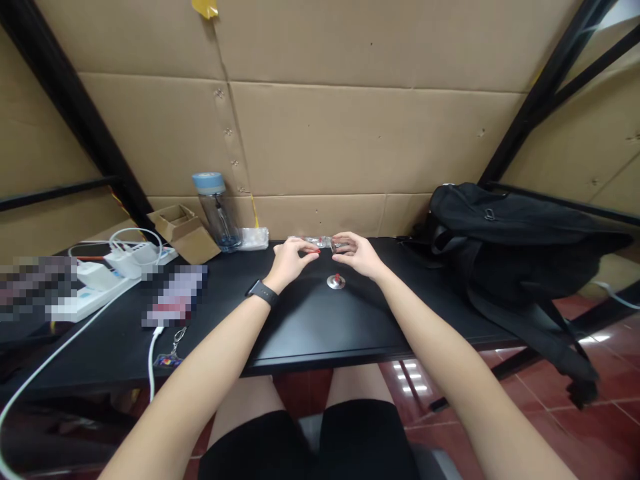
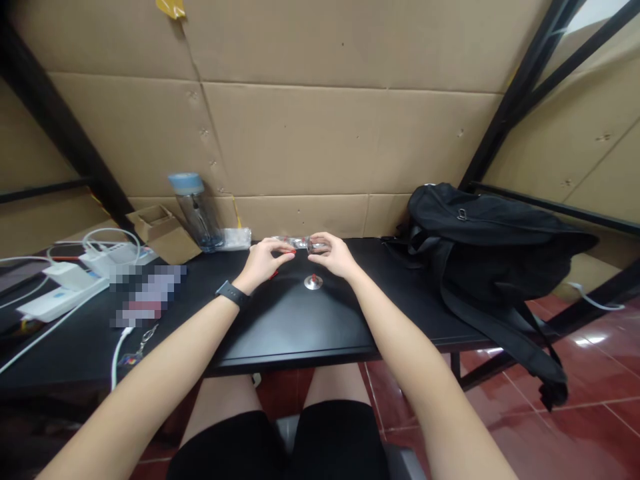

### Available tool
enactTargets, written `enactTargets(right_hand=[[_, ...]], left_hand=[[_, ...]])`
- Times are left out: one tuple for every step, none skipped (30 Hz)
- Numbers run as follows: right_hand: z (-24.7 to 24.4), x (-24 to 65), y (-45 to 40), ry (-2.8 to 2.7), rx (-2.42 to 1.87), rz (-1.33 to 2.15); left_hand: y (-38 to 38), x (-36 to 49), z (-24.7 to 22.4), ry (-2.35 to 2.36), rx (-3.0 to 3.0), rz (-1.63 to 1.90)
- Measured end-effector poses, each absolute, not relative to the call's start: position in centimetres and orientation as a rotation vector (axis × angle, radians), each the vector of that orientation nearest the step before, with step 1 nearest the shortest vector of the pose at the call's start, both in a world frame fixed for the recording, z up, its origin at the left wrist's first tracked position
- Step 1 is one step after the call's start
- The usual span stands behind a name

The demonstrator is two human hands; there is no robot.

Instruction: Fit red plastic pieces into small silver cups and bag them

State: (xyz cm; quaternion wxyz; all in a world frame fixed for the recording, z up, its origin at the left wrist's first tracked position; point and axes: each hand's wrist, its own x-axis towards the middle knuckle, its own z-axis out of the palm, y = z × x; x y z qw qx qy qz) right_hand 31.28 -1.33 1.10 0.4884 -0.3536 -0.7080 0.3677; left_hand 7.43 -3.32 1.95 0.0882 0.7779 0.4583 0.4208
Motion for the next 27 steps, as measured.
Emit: enactTargets(right_hand=[[1.2, 30.9, -1.6, -1.711, -0.821, 0.936], [1.3, 30.6, -1.9, -1.703, -0.789, 0.964], [1.3, 30.3, -2.1, -1.699, -0.761, 0.982], [1.3, 30.0, -2.3, -1.699, -0.735, 0.993], [1.3, 29.8, -2.5, -1.701, -0.712, 0.999], [1.2, 29.6, -2.6, -1.703, -0.692, 1.004], [1.2, 29.3, -2.7, -1.703, -0.678, 1.007], [1.1, 29.1, -2.8, -1.702, -0.671, 1.011], [1.1, 28.9, -2.9, -1.7, -0.671, 1.014], [1.0, 28.8, -3.0, -1.699, -0.675, 1.017], [1.0, 28.6, -3.0, -1.698, -0.68, 1.017], [1.0, 28.5, -3.1, -1.699, -0.686, 1.017], [1.0, 28.4, -3.1, -1.697, -0.692, 1.017], [1.0, 28.3, -3.1, -1.694, -0.698, 1.017], [1.0, 28.3, -3.2, -1.688, -0.703, 1.019], [1.1, 28.2, -3.2, -1.681, -0.707, 1.022], [1.1, 28.2, -3.3, -1.674, -0.711, 1.026], [1.1, 28.1, -3.3, -1.669, -0.713, 1.03], [1.1, 28.1, -3.4, -1.662, -0.711, 1.033], [1.0, 28.1, -3.4, -1.656, -0.71, 1.036], [0.9, 28.1, -3.4, -1.652, -0.71, 1.038], [0.9, 28.1, -3.4, -1.651, -0.716, 1.037], [0.8, 28.2, -3.4, -1.659, -0.728, 1.034], [0.8, 28.3, -3.3, -1.676, -0.748, 1.027], [0.8, 28.4, -3.2, -1.698, -0.769, 1.019], [0.8, 28.6, -3.1, -1.724, -0.787, 1.005], [0.8, 28.8, -2.9, -1.752, -0.799, 0.984]], left_hand=[[-3.4, 7.4, 2.0, 1.367, 2.318, 1.254], [-3.4, 7.5, 2.0, 1.375, 2.32, 1.257], [-3.5, 7.5, 2.0, 1.385, 2.324, 1.257], [-3.6, 7.6, 2.0, 1.393, 2.33, 1.257], [-3.7, 7.7, 2.1, 1.397, 2.339, 1.255], [-3.8, 7.8, 2.1, 1.4, 2.35, 1.251], [-3.9, 8.0, 2.1, 1.403, 2.364, 1.245], [-4.0, 8.1, 2.1, 1.41, 2.378, 1.238], [-4.0, 8.2, 2.1, 1.425, 2.388, 1.236], [-4.0, 8.3, 2.1, 1.443, 2.396, 1.24], [-4.1, 8.3, 2.0, 1.459, 2.403, 1.251], [-4.1, 8.4, 2.0, 1.469, 2.411, 1.268], [-4.1, 8.4, 2.0, 1.477, 2.417, 1.288], [-4.1, 8.4, 1.9, 1.485, 2.424, 1.304], [-4.1, 8.4, 1.9, 1.492, 2.43, 1.314], [-4.2, 8.4, 1.9, 1.5, 2.434, 1.319], [-4.2, 8.4, 1.8, 1.509, 2.436, 1.322], [-4.3, 8.5, 1.8, 1.517, 2.437, 1.324], [-4.4, 8.5, 1.8, 1.524, 2.438, 1.33], [-4.5, 8.6, 1.7, 1.53, 2.441, 1.34], [-4.5, 8.7, 1.7, 1.536, 2.45, 1.35], [-4.6, 8.7, 1.7, 1.54, 2.463, 1.359], [-4.6, 8.8, 1.6, 1.543, 2.481, 1.364], [-4.7, 8.8, 1.6, 1.543, 2.501, 1.366], [-4.7, 8.8, 1.7, 1.546, 2.518, 1.367], [-4.7, 8.8, 1.7, 1.551, 2.531, 1.367], [-4.7, 8.7, 1.8, 1.558, 2.542, 1.364]])
